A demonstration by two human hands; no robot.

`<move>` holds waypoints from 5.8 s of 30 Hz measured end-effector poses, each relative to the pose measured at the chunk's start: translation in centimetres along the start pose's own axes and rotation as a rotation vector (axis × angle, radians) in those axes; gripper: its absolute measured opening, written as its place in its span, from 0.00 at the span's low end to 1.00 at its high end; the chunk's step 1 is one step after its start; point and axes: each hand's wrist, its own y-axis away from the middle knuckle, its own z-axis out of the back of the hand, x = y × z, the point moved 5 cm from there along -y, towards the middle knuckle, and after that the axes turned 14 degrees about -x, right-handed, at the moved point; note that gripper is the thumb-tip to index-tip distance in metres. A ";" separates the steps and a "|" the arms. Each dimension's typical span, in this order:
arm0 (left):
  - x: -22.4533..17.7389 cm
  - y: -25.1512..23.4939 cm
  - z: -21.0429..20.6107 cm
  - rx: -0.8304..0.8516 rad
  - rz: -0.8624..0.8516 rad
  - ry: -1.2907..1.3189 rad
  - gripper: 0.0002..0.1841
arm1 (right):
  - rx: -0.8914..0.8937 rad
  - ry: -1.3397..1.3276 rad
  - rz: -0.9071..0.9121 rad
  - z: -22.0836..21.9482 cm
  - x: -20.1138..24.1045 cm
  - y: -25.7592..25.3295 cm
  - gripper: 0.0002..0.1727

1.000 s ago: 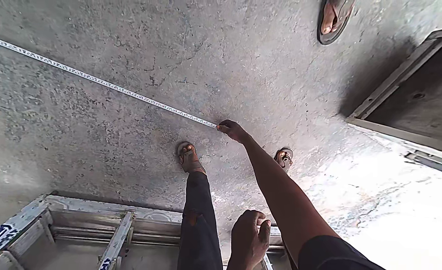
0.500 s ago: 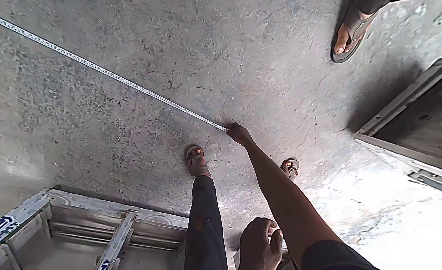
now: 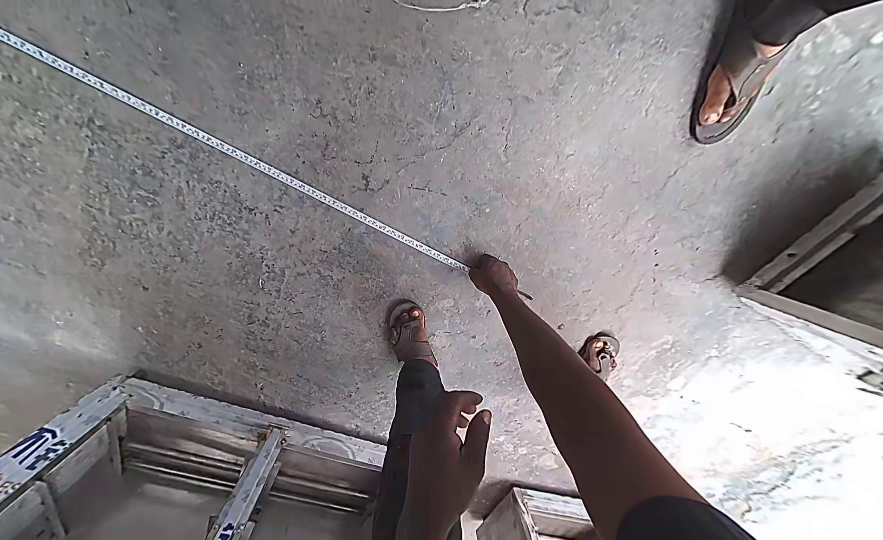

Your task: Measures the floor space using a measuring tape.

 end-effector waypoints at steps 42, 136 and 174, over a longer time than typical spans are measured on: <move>1.5 -40.2 1.3 -0.166 -0.628 -1.269 0.18 | -0.020 -0.010 0.132 0.5 0.7 1.2 0.24; 0.2 -39.2 1.6 -0.109 -0.444 -1.125 0.23 | -0.066 -0.039 0.285 -0.3 -0.7 -0.2 0.21; 0.0 -40.2 2.7 -0.093 -0.508 -1.110 0.25 | -0.101 -0.035 0.286 -1.3 -0.1 -1.6 0.21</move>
